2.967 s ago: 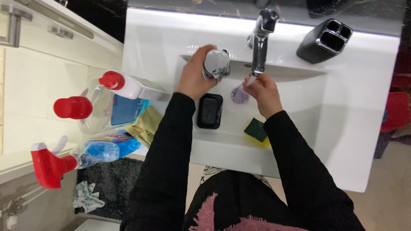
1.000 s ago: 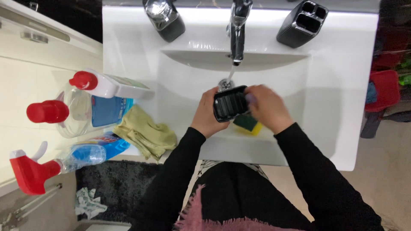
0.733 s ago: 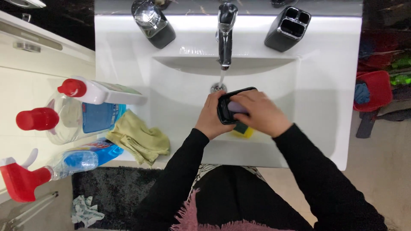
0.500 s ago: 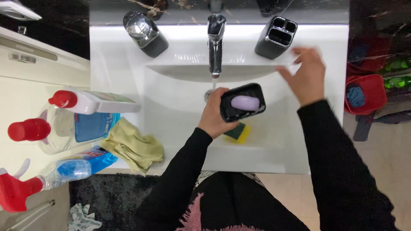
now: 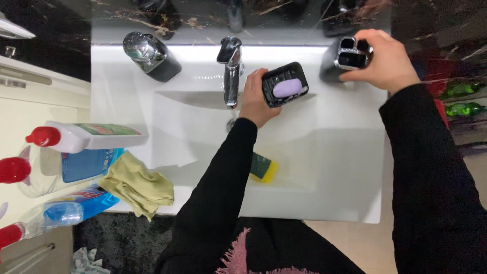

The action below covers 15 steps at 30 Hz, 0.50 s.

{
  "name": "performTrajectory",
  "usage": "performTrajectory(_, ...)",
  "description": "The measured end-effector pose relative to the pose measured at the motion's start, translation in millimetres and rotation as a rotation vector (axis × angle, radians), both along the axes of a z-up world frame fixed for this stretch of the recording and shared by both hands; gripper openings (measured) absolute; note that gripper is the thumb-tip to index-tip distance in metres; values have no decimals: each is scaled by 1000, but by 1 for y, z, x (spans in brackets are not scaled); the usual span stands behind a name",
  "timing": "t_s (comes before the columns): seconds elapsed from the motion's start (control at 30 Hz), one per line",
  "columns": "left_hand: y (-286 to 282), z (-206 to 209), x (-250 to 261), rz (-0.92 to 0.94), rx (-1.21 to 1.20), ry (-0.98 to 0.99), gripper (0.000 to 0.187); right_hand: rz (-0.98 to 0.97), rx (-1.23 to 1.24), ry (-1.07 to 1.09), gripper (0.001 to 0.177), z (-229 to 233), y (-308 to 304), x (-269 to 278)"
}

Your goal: The person cleans a bathroom sink and countertop using a yellow sponge and cleaning liquids. They scrub the sink basin, faucet, and surrounding surfaces, rinse the sponge under running water, and wipe down the area. The person also handles a soap dispenser and a bar of soap, moving them to clean underneath and then placing them back.

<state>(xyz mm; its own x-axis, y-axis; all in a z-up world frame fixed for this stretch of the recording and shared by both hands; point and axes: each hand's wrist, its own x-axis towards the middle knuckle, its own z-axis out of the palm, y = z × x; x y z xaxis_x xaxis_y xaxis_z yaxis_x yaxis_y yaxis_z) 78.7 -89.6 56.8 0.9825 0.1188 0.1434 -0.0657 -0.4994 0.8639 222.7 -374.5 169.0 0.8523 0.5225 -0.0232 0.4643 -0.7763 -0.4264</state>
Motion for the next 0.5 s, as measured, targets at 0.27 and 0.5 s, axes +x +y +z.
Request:
performTrajectory(0.27,-6,-20,65,-157,181,86,100,-66,0,177,74,11,-39,3)
performTrajectory(0.5,-7,-28,75,-154,375,182,110,1,-101,134,75,11,-45,7)
